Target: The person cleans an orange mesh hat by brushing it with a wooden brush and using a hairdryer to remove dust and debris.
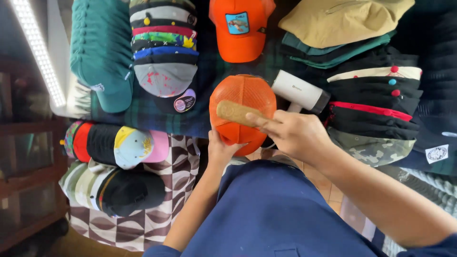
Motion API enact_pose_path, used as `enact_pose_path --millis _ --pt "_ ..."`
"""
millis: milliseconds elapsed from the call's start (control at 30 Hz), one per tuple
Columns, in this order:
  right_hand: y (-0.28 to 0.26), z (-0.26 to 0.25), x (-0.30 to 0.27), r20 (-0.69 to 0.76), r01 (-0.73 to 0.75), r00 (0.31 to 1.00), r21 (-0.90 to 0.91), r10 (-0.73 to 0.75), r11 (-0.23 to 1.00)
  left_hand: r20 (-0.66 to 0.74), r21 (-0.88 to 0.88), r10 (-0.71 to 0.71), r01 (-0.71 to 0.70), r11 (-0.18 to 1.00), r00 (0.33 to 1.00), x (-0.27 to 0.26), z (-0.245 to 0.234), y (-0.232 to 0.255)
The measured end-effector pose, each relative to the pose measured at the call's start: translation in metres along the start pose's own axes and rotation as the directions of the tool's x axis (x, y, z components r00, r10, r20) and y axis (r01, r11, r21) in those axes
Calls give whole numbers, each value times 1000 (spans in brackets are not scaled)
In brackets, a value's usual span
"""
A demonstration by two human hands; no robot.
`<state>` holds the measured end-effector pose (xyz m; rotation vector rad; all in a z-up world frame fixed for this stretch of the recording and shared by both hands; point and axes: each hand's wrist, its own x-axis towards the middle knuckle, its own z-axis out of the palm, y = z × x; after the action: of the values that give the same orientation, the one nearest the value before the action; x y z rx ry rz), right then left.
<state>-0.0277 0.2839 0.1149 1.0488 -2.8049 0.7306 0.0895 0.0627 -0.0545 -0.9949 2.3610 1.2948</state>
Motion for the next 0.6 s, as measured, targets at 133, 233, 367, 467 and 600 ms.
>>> enact_pose_path --millis 133,233,367,467,600 --pt "105 83 19 25 372 884 -644 -467 669 -26 -73 27 -29 997 999 -8 -2 12" --pt "94 51 28 -33 124 984 -565 -173 816 -49 26 74 -73 997 996 -20 1 -7" --pt "91 58 39 127 399 913 -473 -388 785 -14 -67 89 -89 994 996 4 -3 4" --pt "94 60 54 199 374 927 -546 -318 750 76 -93 55 -48 995 996 -6 -2 -9" --pt "83 25 114 488 115 854 -515 181 849 101 -95 98 -89 991 990 9 -11 5"
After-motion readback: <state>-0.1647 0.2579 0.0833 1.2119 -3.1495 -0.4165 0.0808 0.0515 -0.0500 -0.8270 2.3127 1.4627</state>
